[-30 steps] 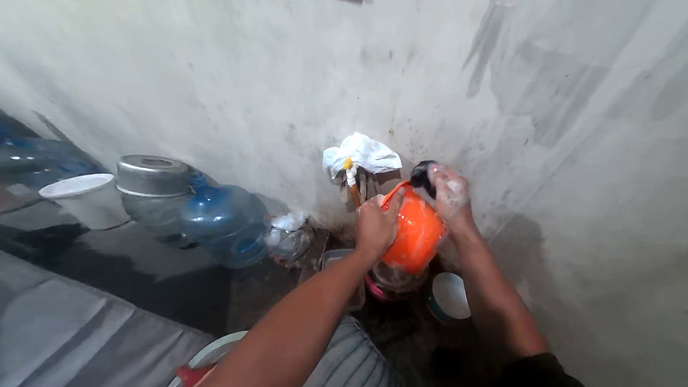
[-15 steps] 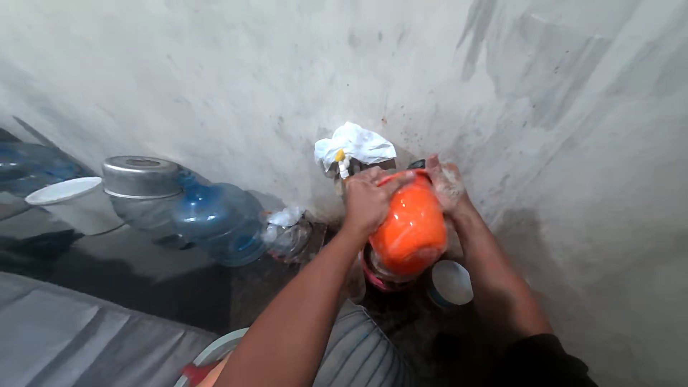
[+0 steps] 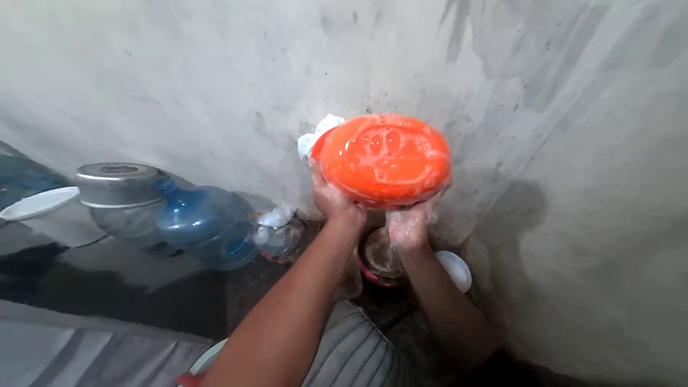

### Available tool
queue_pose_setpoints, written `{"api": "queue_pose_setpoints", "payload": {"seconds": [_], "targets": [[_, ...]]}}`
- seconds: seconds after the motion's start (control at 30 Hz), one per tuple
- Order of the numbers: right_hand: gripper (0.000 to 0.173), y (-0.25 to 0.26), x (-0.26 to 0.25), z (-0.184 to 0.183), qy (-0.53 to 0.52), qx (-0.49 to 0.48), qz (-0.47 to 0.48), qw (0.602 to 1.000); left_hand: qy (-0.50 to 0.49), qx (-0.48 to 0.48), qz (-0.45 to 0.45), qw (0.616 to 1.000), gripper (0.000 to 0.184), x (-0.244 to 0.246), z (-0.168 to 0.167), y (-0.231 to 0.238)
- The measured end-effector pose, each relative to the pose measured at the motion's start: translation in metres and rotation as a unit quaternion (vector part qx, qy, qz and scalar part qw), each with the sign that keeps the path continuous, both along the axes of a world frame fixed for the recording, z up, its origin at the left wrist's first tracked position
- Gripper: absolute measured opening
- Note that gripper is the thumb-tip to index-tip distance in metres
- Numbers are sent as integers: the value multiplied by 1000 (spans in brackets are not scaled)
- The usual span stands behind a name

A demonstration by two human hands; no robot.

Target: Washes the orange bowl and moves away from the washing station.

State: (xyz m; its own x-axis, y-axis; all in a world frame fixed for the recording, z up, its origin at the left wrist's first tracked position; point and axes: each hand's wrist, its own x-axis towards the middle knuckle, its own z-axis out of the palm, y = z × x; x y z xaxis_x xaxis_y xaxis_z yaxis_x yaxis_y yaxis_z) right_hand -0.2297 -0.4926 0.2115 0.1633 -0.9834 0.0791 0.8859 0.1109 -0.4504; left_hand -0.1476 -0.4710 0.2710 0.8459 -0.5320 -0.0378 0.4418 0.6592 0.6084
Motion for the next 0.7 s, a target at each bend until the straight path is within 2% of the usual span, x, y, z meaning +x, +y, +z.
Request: {"api": "queue_pose_setpoints", "payload": {"seconds": [0.07, 0.13, 0.2, 0.27, 0.33, 0.43, 0.53, 0.6, 0.7], "targets": [[65, 0, 2, 23, 0, -7, -50, 999, 21, 47, -45, 998, 65, -15, -8, -4], [67, -15, 0, 45, 1, -16, -96, 995, 31, 48, -134, 989, 75, -19, -19, -3], [70, -31, -10, 58, 52, -52, -90, 993, 22, 62, -172, 983, 72, -12, -23, 3], [68, -47, -30, 56, 124, -141, -19, 982, -42, 95, -158, 982, 55, 1, -22, 12], [57, -60, -39, 51, 170, -165, 9, 971, -63, 133, -130, 981, 41, 11, -18, 18], [54, -60, -38, 41, 163, -165, 10, 973, -66, 128, -147, 979, 41, 12, -19, 17], [65, -18, -31, 25, 197, -137, 51, 969, -20, 61, -112, 992, 42, -2, -3, 12], [63, 13, -20, 14, 177, -98, 7, 979, 11, 34, -94, 995, 48, -16, 3, 10], [59, 18, -13, 8, 118, -98, -33, 988, 24, 71, -88, 993, 50, -27, 2, 10]]}}
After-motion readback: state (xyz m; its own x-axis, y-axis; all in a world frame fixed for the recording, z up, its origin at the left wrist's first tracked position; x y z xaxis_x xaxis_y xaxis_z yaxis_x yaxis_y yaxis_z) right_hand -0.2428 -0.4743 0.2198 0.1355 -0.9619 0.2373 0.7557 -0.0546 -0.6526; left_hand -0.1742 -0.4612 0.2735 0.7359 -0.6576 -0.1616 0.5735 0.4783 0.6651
